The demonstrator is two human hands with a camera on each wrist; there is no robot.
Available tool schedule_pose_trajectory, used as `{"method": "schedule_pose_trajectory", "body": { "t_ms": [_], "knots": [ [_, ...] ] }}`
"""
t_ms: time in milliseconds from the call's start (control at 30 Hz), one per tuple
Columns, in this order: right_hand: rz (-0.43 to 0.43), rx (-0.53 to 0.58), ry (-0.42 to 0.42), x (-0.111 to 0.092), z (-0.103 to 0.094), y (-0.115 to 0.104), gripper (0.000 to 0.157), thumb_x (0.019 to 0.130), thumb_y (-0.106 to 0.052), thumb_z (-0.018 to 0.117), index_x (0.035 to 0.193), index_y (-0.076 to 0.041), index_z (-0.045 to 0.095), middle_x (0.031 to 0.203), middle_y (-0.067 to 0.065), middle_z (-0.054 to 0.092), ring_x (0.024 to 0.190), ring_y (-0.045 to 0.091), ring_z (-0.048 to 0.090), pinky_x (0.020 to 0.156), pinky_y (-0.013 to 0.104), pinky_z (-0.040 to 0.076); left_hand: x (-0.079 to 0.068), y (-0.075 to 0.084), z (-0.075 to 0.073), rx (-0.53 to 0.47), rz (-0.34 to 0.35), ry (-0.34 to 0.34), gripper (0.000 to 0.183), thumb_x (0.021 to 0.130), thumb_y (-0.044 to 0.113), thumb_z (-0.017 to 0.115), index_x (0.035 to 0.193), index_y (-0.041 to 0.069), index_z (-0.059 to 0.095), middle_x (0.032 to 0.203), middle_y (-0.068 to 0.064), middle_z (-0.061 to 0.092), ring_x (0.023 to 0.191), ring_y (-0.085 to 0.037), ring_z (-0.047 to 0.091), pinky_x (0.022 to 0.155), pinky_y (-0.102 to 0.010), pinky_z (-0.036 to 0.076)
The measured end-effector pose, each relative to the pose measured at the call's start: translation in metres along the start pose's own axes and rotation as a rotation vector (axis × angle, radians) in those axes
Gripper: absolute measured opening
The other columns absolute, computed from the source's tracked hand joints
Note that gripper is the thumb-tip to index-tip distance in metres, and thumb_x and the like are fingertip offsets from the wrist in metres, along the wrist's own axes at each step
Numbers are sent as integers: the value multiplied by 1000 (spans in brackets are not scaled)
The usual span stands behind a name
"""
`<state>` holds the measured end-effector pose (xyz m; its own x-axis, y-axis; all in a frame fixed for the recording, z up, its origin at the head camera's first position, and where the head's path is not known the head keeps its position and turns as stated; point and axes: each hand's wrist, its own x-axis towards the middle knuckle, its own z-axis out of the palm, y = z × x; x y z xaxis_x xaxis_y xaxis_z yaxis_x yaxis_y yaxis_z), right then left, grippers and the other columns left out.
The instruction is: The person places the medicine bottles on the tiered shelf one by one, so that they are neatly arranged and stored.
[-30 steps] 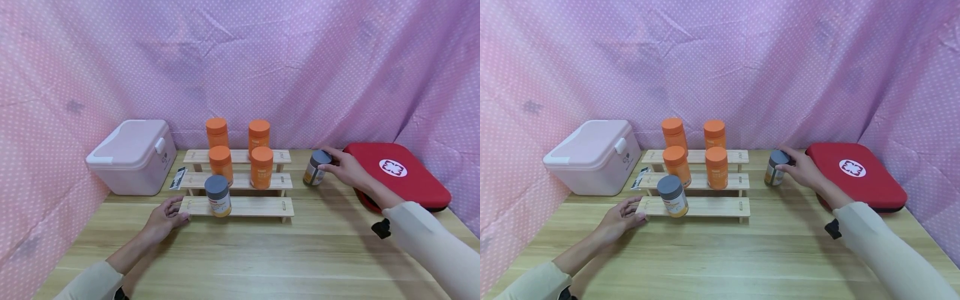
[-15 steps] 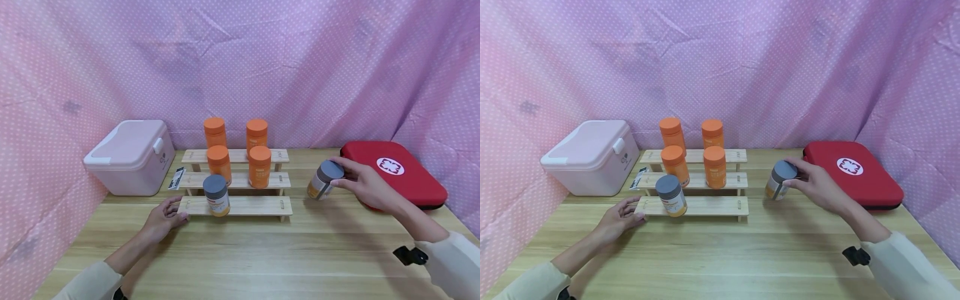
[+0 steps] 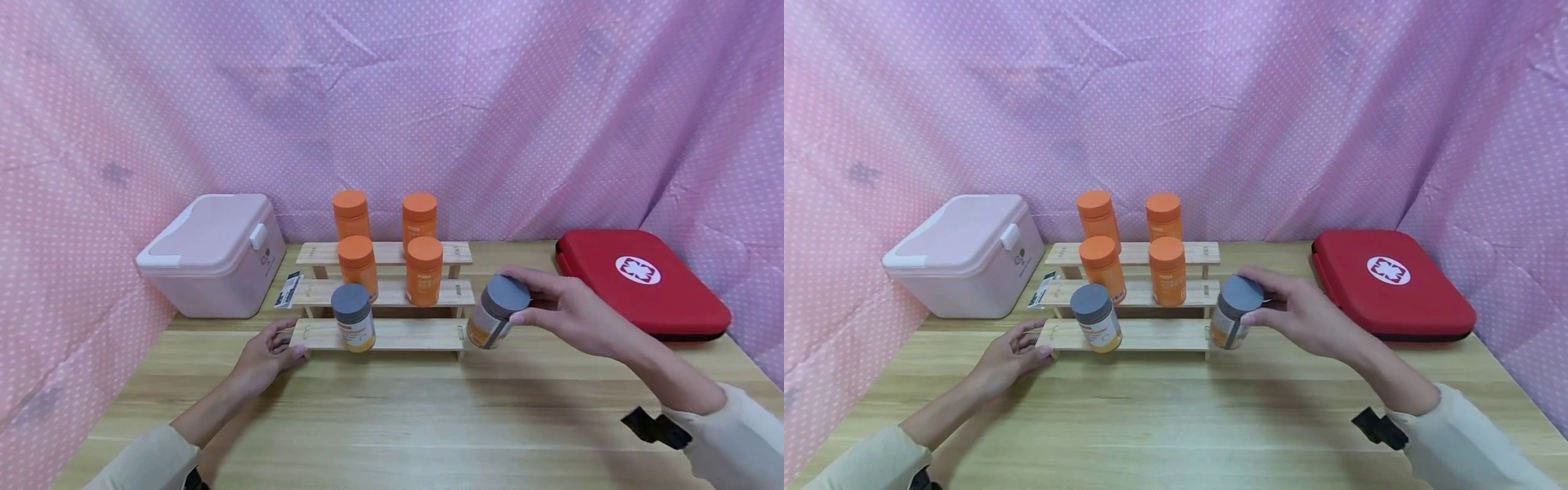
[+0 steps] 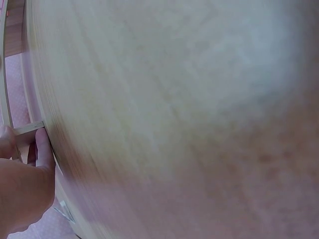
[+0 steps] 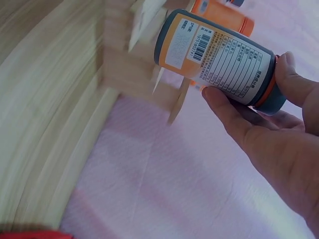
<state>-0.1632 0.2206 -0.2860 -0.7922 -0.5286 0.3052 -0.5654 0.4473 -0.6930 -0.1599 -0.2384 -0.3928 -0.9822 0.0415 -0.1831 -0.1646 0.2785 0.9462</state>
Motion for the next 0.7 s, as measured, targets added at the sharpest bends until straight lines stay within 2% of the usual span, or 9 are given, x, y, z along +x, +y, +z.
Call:
{"method": "schedule_pose_trajectory", "body": {
  "t_ms": [167,367,500,700],
  "knots": [
    [0,62,-41,16,18,-6,57,84,-5,73,137,-10,52,121,6,61,103,15,60,85,22,56,0,0,0,-7,-1,-1,61,93,-1,60,146,-1,29,133,-31,50,108,-23,61,86,-29,57],
    [14,96,-60,33,43,-11,56,84,-5,73,136,-5,52,122,10,61,104,21,60,88,29,56,-1,0,0,8,-9,1,61,93,1,61,146,0,30,133,-30,50,110,-24,61,86,-28,57],
    [24,118,-66,43,56,-13,54,84,-6,73,135,-5,53,119,8,62,102,20,60,87,30,56,-1,0,0,31,-7,8,61,93,2,62,146,1,31,133,-29,51,111,-25,60,86,-27,57],
    [14,126,-66,53,70,-17,50,83,-5,75,130,-6,56,111,5,64,97,17,61,84,28,57,-1,1,0,9,-2,5,62,92,0,61,146,-1,30,132,-30,51,110,-25,61,86,-29,57]
  ]
}}
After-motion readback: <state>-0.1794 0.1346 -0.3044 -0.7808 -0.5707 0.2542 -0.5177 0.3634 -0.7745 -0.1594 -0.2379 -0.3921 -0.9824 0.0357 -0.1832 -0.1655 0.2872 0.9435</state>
